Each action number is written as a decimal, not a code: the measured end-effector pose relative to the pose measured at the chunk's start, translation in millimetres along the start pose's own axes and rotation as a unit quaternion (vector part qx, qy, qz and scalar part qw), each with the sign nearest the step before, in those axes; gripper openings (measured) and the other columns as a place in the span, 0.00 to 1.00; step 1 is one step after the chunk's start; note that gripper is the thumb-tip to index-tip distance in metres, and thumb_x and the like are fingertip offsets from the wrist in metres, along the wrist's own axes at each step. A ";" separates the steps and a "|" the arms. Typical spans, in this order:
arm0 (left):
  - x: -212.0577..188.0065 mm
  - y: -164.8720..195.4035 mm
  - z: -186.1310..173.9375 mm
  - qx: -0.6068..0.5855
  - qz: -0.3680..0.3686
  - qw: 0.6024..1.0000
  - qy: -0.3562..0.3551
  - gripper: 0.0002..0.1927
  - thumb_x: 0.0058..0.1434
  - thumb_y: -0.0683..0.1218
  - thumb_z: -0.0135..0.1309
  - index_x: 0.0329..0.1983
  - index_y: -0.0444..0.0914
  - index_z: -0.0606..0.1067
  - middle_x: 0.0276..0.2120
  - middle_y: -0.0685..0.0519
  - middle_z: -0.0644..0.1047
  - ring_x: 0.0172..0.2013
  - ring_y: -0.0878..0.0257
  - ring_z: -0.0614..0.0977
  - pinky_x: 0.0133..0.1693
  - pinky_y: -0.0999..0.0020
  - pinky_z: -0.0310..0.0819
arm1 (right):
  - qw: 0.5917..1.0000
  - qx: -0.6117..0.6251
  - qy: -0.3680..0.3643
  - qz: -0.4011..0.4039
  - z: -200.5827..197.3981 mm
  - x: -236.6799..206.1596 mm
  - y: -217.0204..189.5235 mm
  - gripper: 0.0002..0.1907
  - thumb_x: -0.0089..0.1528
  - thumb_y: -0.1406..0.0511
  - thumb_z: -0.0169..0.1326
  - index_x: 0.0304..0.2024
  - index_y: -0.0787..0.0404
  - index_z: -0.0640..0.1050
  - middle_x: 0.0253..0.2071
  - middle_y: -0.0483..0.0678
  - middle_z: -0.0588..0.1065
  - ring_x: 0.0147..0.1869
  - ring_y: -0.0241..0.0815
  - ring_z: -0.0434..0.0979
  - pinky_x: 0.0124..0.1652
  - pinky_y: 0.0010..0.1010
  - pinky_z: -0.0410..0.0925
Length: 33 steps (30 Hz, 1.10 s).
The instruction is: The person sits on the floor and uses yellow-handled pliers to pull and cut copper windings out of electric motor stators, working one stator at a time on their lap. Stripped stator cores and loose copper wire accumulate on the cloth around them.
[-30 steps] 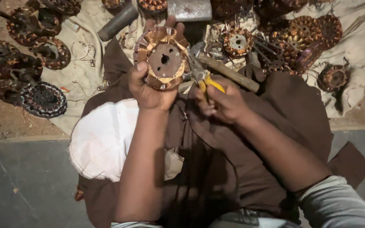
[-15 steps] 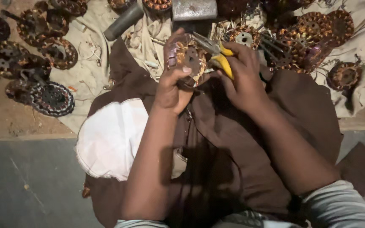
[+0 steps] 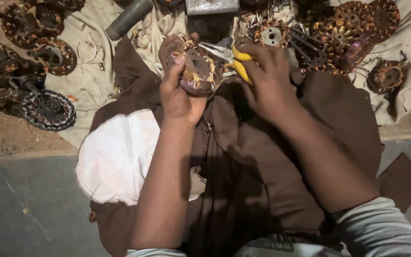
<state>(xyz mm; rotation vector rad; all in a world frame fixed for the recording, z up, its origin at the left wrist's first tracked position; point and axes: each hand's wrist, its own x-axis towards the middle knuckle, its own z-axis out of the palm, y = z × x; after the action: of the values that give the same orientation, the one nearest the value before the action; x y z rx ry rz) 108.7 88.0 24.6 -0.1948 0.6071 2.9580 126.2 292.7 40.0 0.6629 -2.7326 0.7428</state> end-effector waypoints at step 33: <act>3.7 -6.5 -0.9 0.016 0.027 0.995 -0.095 0.40 0.64 0.45 0.54 0.79 0.38 0.56 0.74 0.46 0.61 0.67 0.53 0.70 0.70 0.56 0.65 | 0.996 0.089 -0.008 0.012 -15.1 3.3 -3.2 0.16 0.67 0.66 0.59 0.54 0.70 0.78 0.64 0.59 0.71 0.65 0.60 0.71 0.62 0.44 0.65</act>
<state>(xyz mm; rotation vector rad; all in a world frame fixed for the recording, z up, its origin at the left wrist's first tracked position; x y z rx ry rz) 106.0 93.8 20.7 0.1056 0.6432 2.9676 126.4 296.9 55.1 0.6747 -2.7151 0.9994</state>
